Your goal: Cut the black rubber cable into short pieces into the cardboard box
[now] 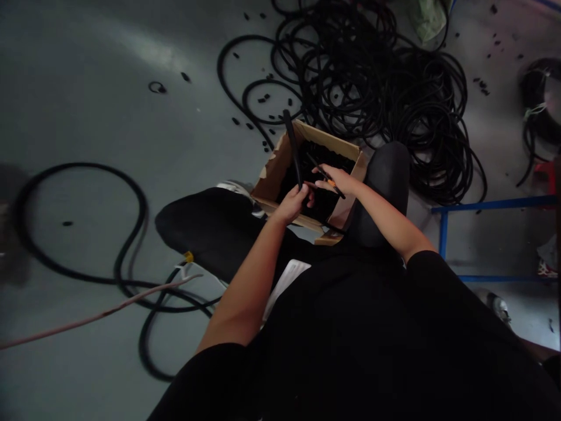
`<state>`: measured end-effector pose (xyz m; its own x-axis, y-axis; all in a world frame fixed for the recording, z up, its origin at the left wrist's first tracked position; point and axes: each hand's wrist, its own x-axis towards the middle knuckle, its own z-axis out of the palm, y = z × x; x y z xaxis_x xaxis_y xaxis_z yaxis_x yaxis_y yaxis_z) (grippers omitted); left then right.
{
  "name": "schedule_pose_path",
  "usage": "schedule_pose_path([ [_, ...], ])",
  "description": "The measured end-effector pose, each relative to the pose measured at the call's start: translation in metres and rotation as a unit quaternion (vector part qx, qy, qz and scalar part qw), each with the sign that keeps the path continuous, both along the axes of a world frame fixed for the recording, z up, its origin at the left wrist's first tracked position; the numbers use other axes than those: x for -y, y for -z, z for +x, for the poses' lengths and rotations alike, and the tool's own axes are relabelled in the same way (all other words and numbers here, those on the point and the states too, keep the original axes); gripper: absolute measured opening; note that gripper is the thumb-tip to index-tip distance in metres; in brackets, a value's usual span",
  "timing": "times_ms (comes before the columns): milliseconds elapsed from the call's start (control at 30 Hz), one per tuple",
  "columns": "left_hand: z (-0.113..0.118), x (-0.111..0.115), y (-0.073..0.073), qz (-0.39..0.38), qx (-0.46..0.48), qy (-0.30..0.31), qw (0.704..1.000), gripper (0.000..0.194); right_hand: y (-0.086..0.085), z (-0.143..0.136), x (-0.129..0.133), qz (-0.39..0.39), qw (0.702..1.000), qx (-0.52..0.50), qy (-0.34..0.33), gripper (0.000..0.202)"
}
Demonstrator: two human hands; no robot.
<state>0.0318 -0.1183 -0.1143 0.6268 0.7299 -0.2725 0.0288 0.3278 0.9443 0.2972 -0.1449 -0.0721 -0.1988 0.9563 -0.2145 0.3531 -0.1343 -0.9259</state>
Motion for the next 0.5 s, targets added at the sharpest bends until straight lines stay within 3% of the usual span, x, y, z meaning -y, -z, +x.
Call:
schedule_pose_path([
  [167, -0.007, -0.004, -0.002, -0.024, 0.045, -0.117, 0.992, 0.073, -0.002, -0.005, 0.000, -0.100, 0.983, 0.106, -0.112, 0.062],
  [300, -0.016, -0.018, -0.008, -0.122, 0.059, -0.200, 0.970, 0.060, -0.016, -0.004, 0.004, -0.094, 0.952, 0.228, -0.181, 0.057],
  [400, -0.017, -0.022, -0.010, -0.137, 0.043, -0.222, 0.964, 0.056, -0.029, -0.006, 0.007, -0.124, 0.934, 0.273, -0.193, 0.059],
  [500, -0.013, -0.017, -0.006, -0.140, 0.021, -0.239, 0.961, 0.065, -0.042, -0.009, 0.011, -0.123, 0.951, 0.238, -0.156, 0.061],
])
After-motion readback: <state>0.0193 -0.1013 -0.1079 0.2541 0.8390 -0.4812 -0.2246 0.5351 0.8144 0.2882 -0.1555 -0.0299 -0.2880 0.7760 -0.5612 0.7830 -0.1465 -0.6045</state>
